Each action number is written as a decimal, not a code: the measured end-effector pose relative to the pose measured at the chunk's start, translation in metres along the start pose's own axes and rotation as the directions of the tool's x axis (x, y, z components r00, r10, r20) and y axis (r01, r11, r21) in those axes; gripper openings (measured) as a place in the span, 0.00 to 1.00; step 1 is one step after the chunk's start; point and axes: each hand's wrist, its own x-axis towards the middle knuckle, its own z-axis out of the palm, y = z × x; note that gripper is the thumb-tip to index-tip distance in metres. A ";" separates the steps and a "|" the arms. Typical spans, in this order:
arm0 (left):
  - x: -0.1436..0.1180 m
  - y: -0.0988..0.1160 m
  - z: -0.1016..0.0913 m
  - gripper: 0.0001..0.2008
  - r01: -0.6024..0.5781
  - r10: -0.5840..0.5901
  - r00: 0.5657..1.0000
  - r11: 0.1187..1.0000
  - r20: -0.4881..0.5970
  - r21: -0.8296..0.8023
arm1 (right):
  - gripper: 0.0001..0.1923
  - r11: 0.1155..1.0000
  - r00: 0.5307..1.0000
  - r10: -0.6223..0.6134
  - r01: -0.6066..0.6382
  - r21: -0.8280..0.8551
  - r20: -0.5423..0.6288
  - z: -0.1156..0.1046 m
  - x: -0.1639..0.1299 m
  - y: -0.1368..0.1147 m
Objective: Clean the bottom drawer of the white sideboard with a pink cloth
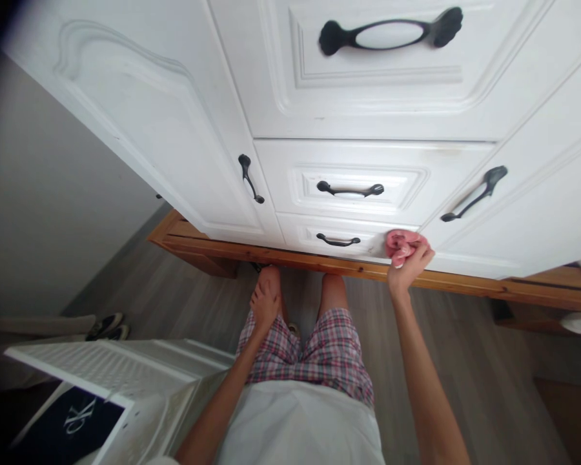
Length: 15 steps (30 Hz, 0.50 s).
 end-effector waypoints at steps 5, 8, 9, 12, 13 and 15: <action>-0.001 -0.001 0.000 0.35 0.013 -0.013 1.000 1.000 -0.007 -0.006 | 0.11 0.994 0.995 -0.096 0.093 -0.056 -0.042 0.017 0.008 -0.044; -0.001 0.000 -0.001 0.34 0.009 -0.009 0.999 1.000 -0.031 -0.006 | 0.10 0.989 0.989 -0.145 0.145 -0.016 0.039 0.047 -0.016 -0.081; -0.001 0.000 -0.001 0.34 0.004 -0.004 0.999 1.000 -0.038 -0.004 | 0.10 0.987 0.985 -0.162 0.163 -0.001 0.057 0.060 -0.028 -0.095; -0.001 -0.001 0.000 0.33 -0.011 0.012 0.999 1.000 -0.049 0.008 | 0.11 0.981 0.974 -0.194 0.192 0.031 0.114 0.103 -0.066 -0.140; 0.000 -0.001 0.000 0.33 -0.015 0.015 0.999 1.000 -0.050 0.012 | 0.10 0.979 0.966 -0.205 0.203 0.028 0.156 0.116 -0.079 -0.154; 0.000 -0.003 0.001 0.33 -0.019 0.020 0.999 1.000 -0.047 0.019 | 0.09 0.962 0.923 -0.259 0.272 -0.006 0.286 0.140 -0.102 -0.179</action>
